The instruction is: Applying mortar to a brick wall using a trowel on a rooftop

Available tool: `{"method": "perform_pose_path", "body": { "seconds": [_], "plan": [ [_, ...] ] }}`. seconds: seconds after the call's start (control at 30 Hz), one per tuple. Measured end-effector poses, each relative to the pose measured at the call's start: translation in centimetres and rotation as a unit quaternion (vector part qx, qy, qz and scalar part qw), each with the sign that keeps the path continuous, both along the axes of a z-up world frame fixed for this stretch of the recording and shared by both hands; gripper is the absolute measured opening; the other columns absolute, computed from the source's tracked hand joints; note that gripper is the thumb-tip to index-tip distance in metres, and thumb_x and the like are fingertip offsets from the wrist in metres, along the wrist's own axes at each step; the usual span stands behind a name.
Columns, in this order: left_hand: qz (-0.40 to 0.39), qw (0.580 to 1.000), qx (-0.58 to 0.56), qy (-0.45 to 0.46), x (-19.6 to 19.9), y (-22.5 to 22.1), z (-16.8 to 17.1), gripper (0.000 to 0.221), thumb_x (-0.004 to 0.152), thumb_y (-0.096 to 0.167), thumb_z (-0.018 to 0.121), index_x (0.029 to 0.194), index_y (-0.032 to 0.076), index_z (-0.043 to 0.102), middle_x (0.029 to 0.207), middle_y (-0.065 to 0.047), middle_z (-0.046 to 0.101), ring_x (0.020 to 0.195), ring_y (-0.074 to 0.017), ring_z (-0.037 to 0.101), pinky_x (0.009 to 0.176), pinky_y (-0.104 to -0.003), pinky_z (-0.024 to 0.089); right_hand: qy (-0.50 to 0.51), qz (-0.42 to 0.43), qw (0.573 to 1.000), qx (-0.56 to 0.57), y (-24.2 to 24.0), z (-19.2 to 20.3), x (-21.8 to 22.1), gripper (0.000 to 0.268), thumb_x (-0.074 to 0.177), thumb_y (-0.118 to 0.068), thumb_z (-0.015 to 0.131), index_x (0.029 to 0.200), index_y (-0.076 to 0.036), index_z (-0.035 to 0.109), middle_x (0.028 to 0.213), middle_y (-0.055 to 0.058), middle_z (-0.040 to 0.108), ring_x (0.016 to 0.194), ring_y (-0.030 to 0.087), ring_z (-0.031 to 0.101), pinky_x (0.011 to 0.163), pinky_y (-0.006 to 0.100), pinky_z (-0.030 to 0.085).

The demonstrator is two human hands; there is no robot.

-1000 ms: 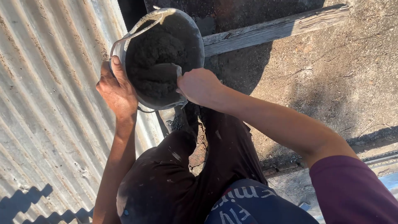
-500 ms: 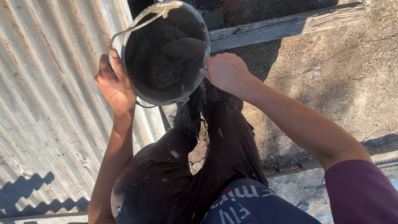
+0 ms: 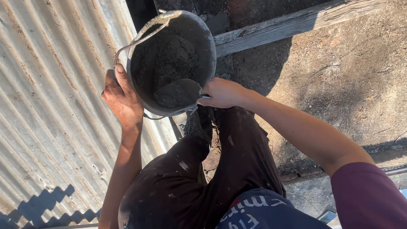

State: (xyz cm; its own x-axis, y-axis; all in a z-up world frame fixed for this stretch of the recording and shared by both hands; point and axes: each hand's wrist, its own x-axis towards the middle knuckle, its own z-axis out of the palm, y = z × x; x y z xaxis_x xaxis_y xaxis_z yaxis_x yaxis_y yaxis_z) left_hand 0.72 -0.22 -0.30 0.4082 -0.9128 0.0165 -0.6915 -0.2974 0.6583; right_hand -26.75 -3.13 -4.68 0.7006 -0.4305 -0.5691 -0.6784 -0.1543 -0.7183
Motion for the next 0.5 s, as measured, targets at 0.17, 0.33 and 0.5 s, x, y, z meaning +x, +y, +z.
{"method": "perform_pose_path", "body": {
  "seconds": [0.17,0.33,0.5],
  "plan": [
    [-0.004,1.0,0.003,-0.003,-0.1,0.6,-0.1,0.058,0.119,0.048,0.043,0.086,0.0,0.053,0.07,-0.03,0.055,0.067,-0.0444,0.06,0.075,-0.051,0.051,-0.141,-0.154,0.955,0.211,1.0,-5.1,-3.1,0.033,0.106,-0.023,0.057,0.081,-0.007,0.072,0.061,0.008,0.065,0.044,0.015,0.056,0.044,0.03,0.048],
    [-0.016,0.997,-0.026,-0.069,1.7,1.9,-2.8,0.061,0.124,0.043,0.036,0.089,-0.003,0.053,0.072,-0.015,0.054,0.065,-0.0305,0.043,0.063,-0.046,0.038,-0.132,-0.304,0.917,0.223,7.3,-2.3,-7.0,0.035,0.105,-0.032,0.057,0.078,-0.01,0.064,0.066,0.0,0.06,0.052,0.008,0.052,0.054,0.024,0.041],
    [0.045,0.999,-0.004,-0.012,2.0,2.3,-2.8,0.064,0.125,0.055,0.036,0.091,0.002,0.048,0.079,-0.005,0.049,0.075,-0.0195,0.043,0.072,-0.04,0.044,-0.146,-0.498,0.821,0.238,15.1,-3.9,-12.4,0.036,0.104,-0.032,0.058,0.081,-0.005,0.063,0.063,0.003,0.056,0.04,0.008,0.047,0.038,0.02,0.033]
  ]
}}
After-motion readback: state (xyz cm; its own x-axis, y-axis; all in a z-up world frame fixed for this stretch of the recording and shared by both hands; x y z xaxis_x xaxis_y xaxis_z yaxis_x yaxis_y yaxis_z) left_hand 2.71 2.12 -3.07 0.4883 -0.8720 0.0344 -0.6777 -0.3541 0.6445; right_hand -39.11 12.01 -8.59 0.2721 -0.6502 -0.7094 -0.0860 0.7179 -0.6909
